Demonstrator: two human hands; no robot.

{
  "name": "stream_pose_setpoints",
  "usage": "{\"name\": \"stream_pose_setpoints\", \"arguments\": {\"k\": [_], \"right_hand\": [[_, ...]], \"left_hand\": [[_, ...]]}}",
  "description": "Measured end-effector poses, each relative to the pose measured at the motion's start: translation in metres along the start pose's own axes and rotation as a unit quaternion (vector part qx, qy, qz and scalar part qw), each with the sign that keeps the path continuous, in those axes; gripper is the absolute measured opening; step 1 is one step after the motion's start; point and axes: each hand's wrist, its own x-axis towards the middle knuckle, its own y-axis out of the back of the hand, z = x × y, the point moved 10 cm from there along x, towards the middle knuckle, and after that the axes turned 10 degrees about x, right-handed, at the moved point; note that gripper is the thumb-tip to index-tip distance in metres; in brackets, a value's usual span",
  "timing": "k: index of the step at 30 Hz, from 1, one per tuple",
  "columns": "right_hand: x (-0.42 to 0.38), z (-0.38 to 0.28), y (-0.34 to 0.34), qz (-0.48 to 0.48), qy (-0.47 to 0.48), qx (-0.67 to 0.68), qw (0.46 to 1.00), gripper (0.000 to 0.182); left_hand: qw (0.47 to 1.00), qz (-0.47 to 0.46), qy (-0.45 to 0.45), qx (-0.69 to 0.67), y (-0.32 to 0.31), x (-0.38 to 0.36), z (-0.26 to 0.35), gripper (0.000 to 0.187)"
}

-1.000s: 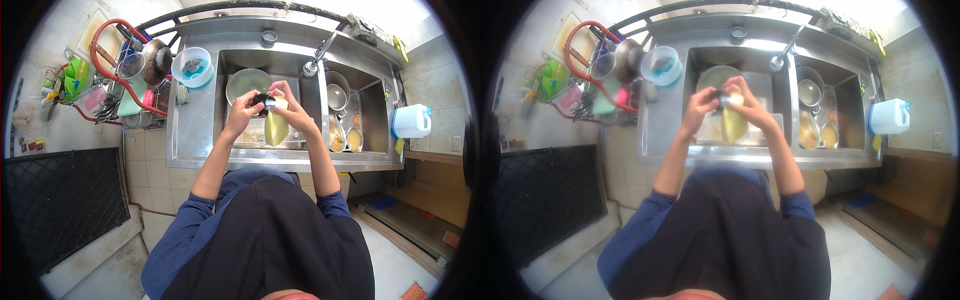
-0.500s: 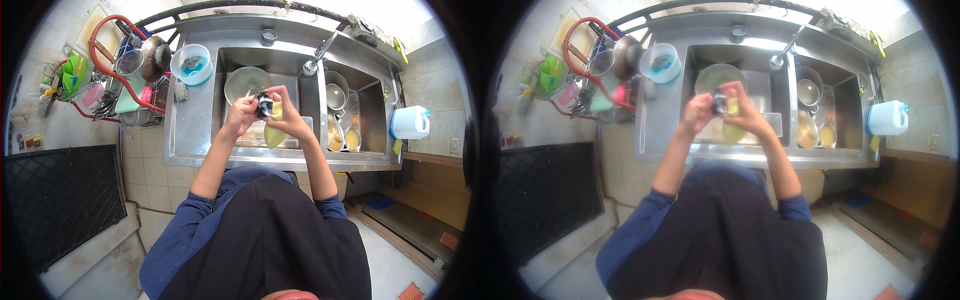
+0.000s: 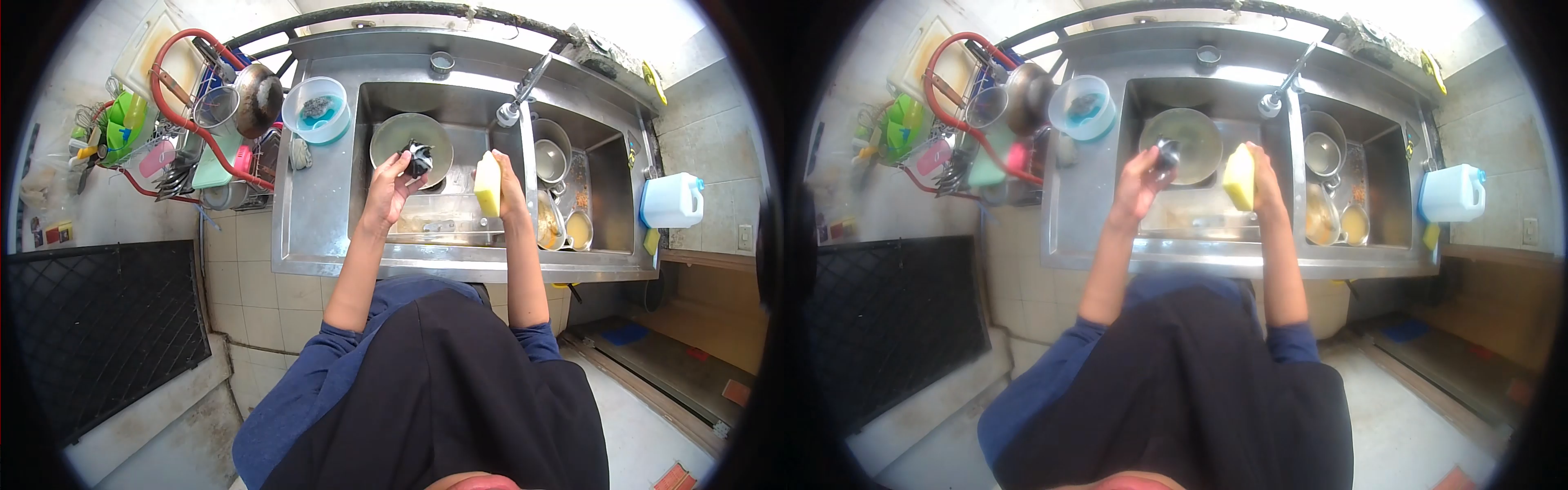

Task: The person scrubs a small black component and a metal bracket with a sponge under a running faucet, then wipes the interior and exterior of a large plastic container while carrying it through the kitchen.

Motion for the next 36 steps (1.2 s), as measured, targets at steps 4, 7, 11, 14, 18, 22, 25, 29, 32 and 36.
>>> {"name": "stream_pose_setpoints", "arguments": {"k": [4,7,11,14,18,22,25,29,32,36], "right_hand": [[-0.018,-0.004,-0.034,-0.071,0.017,-0.093,0.993,0.019],[-0.049,-0.028,-0.097,-0.171,0.153,-0.425,0.876,0.017],[-0.066,-0.035,-0.145,-0.279,0.249,-0.532,0.760,0.021],[-0.068,-0.033,-0.147,-0.259,0.301,-0.532,0.748,0.028],[-0.063,-0.016,-0.135,-0.205,0.226,-0.502,0.809,0.035],[-0.049,-0.002,-0.113,-0.158,0.237,-0.493,0.822,0.034],[-0.046,0.001,-0.105,-0.144,0.213,-0.521,0.814,0.033],[-0.048,-0.003,-0.106,-0.194,0.192,-0.554,0.786,0.035],[-0.052,-0.017,-0.105,-0.206,0.260,-0.547,0.769,0.036],[-0.048,-0.033,-0.089,-0.216,0.172,-0.500,0.821,0.037]], "left_hand": [[0.998,0.032,0.009,0.058,0.007,-0.001,-0.008,0.025],[0.993,0.024,0.013,0.115,-0.001,-0.004,-0.007,0.023],[0.976,-0.013,-0.038,0.215,-0.020,-0.010,0.007,0.022],[0.946,-0.016,-0.077,0.316,-0.025,-0.014,0.016,0.019],[0.906,-0.026,-0.116,0.407,-0.026,-0.012,0.016,0.018],[0.905,-0.036,-0.116,0.407,-0.025,-0.011,0.016,0.019],[0.891,-0.046,-0.103,0.440,-0.025,-0.010,0.013,0.020],[0.886,-0.071,-0.064,0.454,-0.030,-0.007,0.009,0.019],[0.920,-0.127,-0.002,0.371,-0.040,0.000,-0.002,0.019],[0.955,-0.105,0.092,0.262,-0.054,0.006,-0.014,0.021]]}}
